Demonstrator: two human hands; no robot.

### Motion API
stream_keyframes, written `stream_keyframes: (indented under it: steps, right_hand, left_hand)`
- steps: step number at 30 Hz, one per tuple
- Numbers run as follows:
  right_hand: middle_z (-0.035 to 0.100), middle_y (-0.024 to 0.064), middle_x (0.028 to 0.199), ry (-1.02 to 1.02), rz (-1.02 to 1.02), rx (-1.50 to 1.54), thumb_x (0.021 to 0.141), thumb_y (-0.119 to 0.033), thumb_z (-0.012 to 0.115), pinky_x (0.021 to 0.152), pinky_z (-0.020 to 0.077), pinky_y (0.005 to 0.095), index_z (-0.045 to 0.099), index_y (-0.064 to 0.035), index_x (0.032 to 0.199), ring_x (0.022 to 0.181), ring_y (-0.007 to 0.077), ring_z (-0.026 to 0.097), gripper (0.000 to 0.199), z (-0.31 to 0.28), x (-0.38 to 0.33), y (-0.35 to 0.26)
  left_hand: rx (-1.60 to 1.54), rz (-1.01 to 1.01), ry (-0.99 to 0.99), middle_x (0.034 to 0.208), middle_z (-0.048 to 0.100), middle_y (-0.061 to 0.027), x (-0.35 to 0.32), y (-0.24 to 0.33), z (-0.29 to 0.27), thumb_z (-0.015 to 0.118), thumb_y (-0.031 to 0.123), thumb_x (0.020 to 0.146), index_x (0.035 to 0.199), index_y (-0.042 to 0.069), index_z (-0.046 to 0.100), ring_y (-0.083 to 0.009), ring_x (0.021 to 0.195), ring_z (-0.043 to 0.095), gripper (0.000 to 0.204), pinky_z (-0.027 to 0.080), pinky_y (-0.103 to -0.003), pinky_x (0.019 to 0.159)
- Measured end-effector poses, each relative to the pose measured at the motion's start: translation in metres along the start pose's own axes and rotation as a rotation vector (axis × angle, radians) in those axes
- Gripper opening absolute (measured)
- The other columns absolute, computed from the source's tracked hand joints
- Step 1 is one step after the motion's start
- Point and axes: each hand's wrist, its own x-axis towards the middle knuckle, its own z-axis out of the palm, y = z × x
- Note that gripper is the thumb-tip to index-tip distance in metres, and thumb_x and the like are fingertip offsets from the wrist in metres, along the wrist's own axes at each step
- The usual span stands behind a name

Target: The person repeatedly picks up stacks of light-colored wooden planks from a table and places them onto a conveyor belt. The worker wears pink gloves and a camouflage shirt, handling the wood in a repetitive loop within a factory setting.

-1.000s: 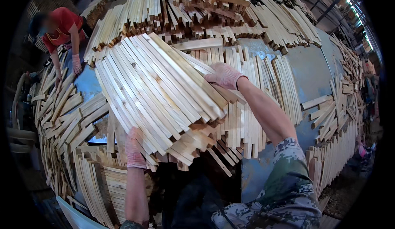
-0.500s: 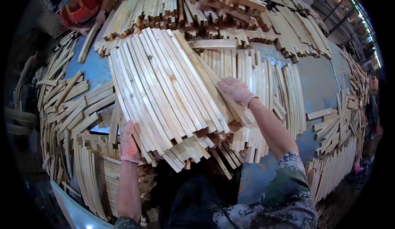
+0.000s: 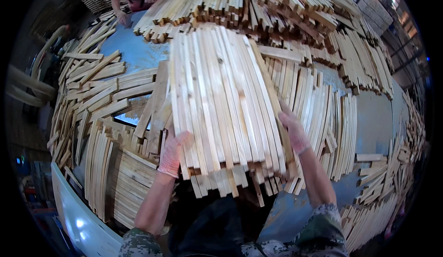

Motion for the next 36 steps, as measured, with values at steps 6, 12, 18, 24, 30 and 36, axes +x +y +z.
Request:
stream_keyframes:
  steps: [6,12,18,24,30,36]
  right_hand:
    - [0.036,0.0209,0.174,0.185,0.113,0.044,0.104,-0.028,0.054,0.131,0.0261,0.0376,0.027,0.0064,0.170,0.159,0.0291,0.037,0.080,0.043,-0.129,-0.001]
    - [0.047,0.0135,0.167,0.438,0.196,0.354,0.106,-0.025,0.062,0.121,0.0410,0.0339,0.036,0.0030,0.168,0.144,0.0208,0.052,0.073,0.036,-0.233,0.111]
    - [0.056,0.0116,0.159,0.546,0.403,0.288,0.108,-0.027,0.062,0.118,0.0436,0.0354,0.041,-0.0025,0.168,0.138,0.0233,0.057,0.068,0.055,-0.226,0.071]
    - [0.066,0.0175,0.147,0.501,0.522,-0.451,0.112,-0.048,0.047,0.112,0.0489,0.0402,0.042,-0.0082,0.167,0.130,0.0312,0.065,0.067,0.050,-0.196,0.087]
    - [0.069,0.0295,0.136,0.455,0.501,-0.836,0.111,-0.057,0.041,0.109,0.0503,0.0495,0.051,-0.0082,0.160,0.129,0.0453,0.065,0.070,0.069,-0.200,0.077]
    - [0.076,0.0222,0.123,0.404,0.384,-0.533,0.113,-0.051,0.047,0.103,0.0519,0.0449,0.064,-0.0022,0.144,0.118,0.0354,0.071,0.061,0.091,-0.248,0.073]
  left_hand:
    - [-0.219,-0.028,-0.116,0.170,0.040,-0.0142,-0.084,-0.032,-0.029,0.068,0.031,0.104,0.176,0.011,0.018,-0.0264,0.151,0.046,0.089,0.039,-0.043,0.125]
    - [-0.164,-0.059,-0.030,0.170,0.041,-0.0112,-0.154,-0.050,-0.060,0.060,0.039,0.110,0.171,0.003,0.031,-0.0260,0.153,0.042,0.077,0.033,-0.042,0.129]
    - [0.455,-0.174,0.058,0.160,0.053,-0.0147,-0.124,-0.052,-0.068,0.038,0.051,0.117,0.165,0.004,0.042,-0.0228,0.146,0.050,0.068,0.038,-0.036,0.123]
    - [-0.051,-0.429,0.106,0.163,0.052,-0.0096,-0.095,-0.064,-0.080,0.044,0.062,0.114,0.169,0.012,0.041,-0.0231,0.143,0.053,0.074,0.041,-0.038,0.122]
    - [-0.161,-0.489,0.052,0.162,0.054,-0.0043,-0.105,-0.039,-0.060,0.048,0.066,0.111,0.169,0.019,0.043,-0.0229,0.144,0.053,0.075,0.044,-0.039,0.120]
    - [-0.295,-0.479,0.032,0.159,0.056,-0.0037,-0.126,-0.072,-0.100,0.053,0.054,0.113,0.166,0.019,0.047,-0.0210,0.142,0.054,0.063,0.045,-0.038,0.121]
